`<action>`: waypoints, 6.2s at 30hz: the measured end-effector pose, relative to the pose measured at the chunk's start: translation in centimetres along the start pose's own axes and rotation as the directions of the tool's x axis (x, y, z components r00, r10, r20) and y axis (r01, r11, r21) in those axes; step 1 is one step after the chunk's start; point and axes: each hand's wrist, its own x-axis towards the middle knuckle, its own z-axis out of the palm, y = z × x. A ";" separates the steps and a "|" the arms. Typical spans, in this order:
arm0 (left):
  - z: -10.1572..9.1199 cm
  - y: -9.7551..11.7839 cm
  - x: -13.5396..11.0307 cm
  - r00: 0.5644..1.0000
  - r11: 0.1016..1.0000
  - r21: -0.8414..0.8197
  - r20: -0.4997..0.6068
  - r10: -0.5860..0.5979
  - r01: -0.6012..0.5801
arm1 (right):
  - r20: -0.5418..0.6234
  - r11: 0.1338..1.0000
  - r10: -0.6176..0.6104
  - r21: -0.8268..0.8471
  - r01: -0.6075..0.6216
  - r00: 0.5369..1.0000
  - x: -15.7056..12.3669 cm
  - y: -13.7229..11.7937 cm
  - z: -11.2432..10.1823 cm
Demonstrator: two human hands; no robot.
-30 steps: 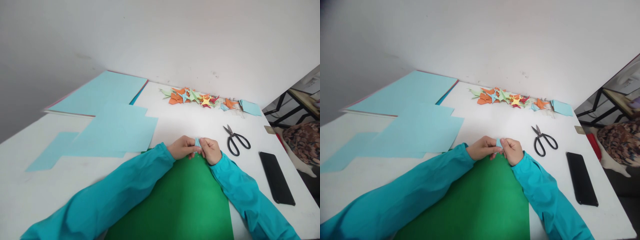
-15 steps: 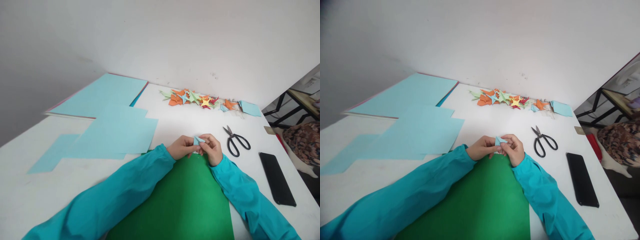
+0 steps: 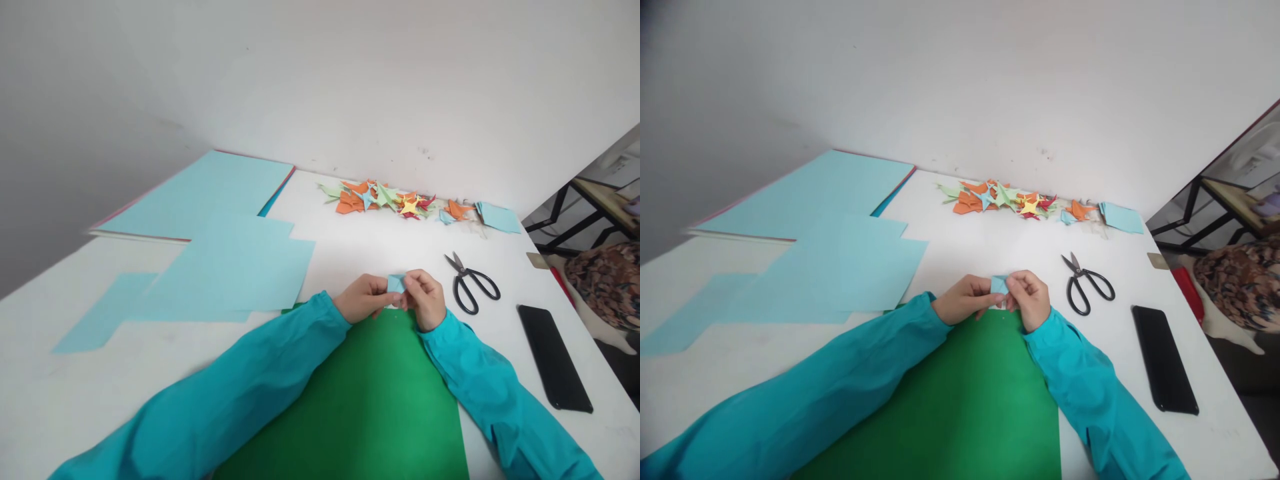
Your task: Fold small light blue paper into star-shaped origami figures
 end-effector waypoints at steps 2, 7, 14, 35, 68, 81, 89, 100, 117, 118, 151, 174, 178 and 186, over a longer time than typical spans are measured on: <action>0.2 0.0 0.0 0.999 1.000 -0.007 -0.037 0.000 0.000 | -0.028 0.999 0.009 -0.033 -0.010 1.000 0.0 -0.2 0.1; 0.9 -0.2 0.2 0.942 0.985 -0.136 -0.331 0.053 -0.103 | -0.095 0.998 -0.024 -0.062 0.019 0.995 -0.2 -0.4 0.3; 1.1 -0.6 -0.1 0.891 0.969 -0.094 -0.422 0.168 -0.227 | -0.095 0.967 -0.152 -0.221 0.128 0.984 -0.6 -0.4 0.5; 1.0 -0.8 0.1 0.895 0.994 -0.007 -0.436 0.094 -0.108 | 0.027 0.888 -0.207 -0.414 0.200 0.978 -0.5 -0.2 0.0; 1.1 -0.3 -0.4 0.807 0.774 0.541 -0.263 0.528 -0.330 | -0.044 0.864 -0.273 -0.450 0.224 0.961 -0.4 0.2 -0.2; 1.3 -0.2 -0.4 0.776 0.859 0.454 -0.444 0.449 -0.237 | 0.009 0.782 -0.442 -0.486 0.391 0.897 -0.7 -0.6 0.0; 1.4 0.0 -0.4 0.876 0.982 0.139 -0.449 0.176 -0.126 | 0.085 0.847 -0.395 -0.352 0.399 0.915 -1.1 -0.7 0.2; 1.1 0.1 -0.2 0.895 0.987 -0.094 -0.440 0.077 -0.131 | 0.052 0.947 -0.186 -0.256 0.193 0.981 -0.9 -0.2 0.2; 0.6 -0.2 0.0 0.930 0.970 -0.214 -0.365 0.033 -0.118 | 0.037 0.979 -0.020 -0.201 0.027 0.999 -0.3 -0.2 -0.6; 0.5 -0.2 0.0 0.941 0.970 -0.221 -0.339 0.018 -0.098 | 0.023 0.980 -0.037 -0.194 0.041 0.999 -0.2 -0.1 -0.7; 0.5 -0.3 0.0 0.948 0.966 -0.230 -0.317 0.041 -0.119 | 0.021 0.979 -0.103 -0.176 0.105 0.994 -0.1 -0.7 -0.5; 0.4 0.3 0.0 0.933 0.959 -0.259 -0.360 0.014 -0.114 | -0.021 0.984 -0.094 -0.154 0.090 0.995 0.0 -0.8 -0.1; 0.2 0.3 -0.1 0.950 0.950 -0.280 -0.310 0.044 -0.136 | -0.018 0.990 -0.085 -0.114 0.082 0.996 0.3 -0.4 -0.5; 0.1 -0.3 -0.1 0.966 0.935 -0.329 -0.255 0.043 -0.128 | -0.022 0.989 -0.086 -0.121 0.083 0.996 0.2 -0.6 -0.5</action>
